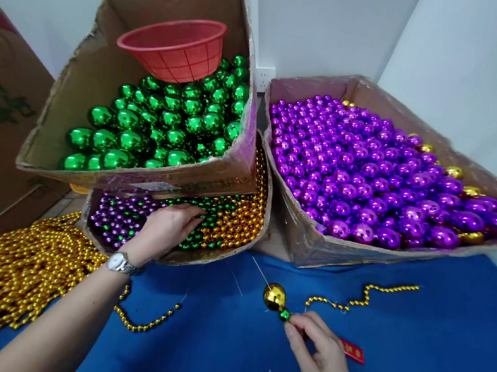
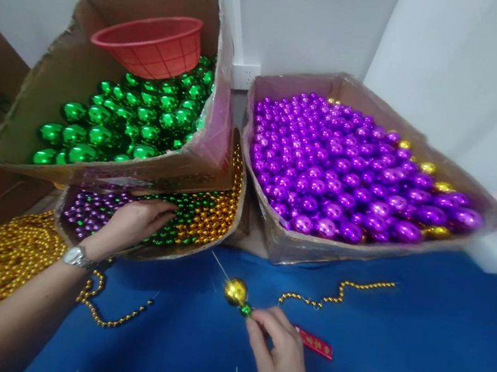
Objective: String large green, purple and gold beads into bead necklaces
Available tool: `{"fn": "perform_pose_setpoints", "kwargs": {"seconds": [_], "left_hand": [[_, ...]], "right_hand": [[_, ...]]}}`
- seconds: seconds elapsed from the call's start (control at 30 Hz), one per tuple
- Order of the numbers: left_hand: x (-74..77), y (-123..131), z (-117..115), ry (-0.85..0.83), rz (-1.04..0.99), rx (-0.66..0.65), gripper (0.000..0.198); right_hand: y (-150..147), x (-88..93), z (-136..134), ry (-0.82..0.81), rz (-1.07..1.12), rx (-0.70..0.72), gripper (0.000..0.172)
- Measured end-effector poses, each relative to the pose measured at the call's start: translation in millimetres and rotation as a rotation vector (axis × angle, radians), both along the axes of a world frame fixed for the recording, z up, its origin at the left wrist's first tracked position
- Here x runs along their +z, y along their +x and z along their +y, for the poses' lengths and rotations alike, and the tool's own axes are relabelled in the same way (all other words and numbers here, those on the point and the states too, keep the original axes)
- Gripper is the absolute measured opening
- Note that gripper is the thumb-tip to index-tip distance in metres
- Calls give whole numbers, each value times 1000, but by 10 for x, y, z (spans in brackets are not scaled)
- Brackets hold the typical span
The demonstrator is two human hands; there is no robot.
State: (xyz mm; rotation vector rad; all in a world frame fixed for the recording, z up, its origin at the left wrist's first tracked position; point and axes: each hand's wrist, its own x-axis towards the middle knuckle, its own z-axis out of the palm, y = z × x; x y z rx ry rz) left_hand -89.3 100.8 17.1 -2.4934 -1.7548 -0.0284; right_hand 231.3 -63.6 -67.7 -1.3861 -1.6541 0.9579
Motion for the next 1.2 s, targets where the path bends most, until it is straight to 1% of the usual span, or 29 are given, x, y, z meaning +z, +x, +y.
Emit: {"fn": "perform_pose_setpoints", "kwargs": {"seconds": [0.17, 0.3, 0.47, 0.67, 0.77, 0.93, 1.07, 1.2], "left_hand": [[-8, -32, 154, -50, 11, 25, 34], [-49, -49, 257, -90, 40, 33, 32], [-113, 23, 297, -122, 77, 6, 30], [-260, 140, 323, -141, 119, -28, 27], [-301, 177, 324, -139, 132, -34, 26], [-313, 168, 316, -121, 125, -30, 27], [-312, 176, 290, -111, 98, -52, 29], [-231, 218, 189, -140, 58, -113, 27]], "right_hand": [[44, -64, -26, 50, -34, -18, 19], [50, -94, -35, 54, -44, 2, 18], [37, -100, -34, 40, -32, 17, 17], [6, -95, -4, 50, -28, 26, 17], [-7, -85, 7, 50, -27, 27, 18], [-5, -83, -8, 43, -28, 28, 19], [-14, -55, -12, 32, -26, 20, 19], [-12, -48, -19, 28, -32, 37, 19]]}}
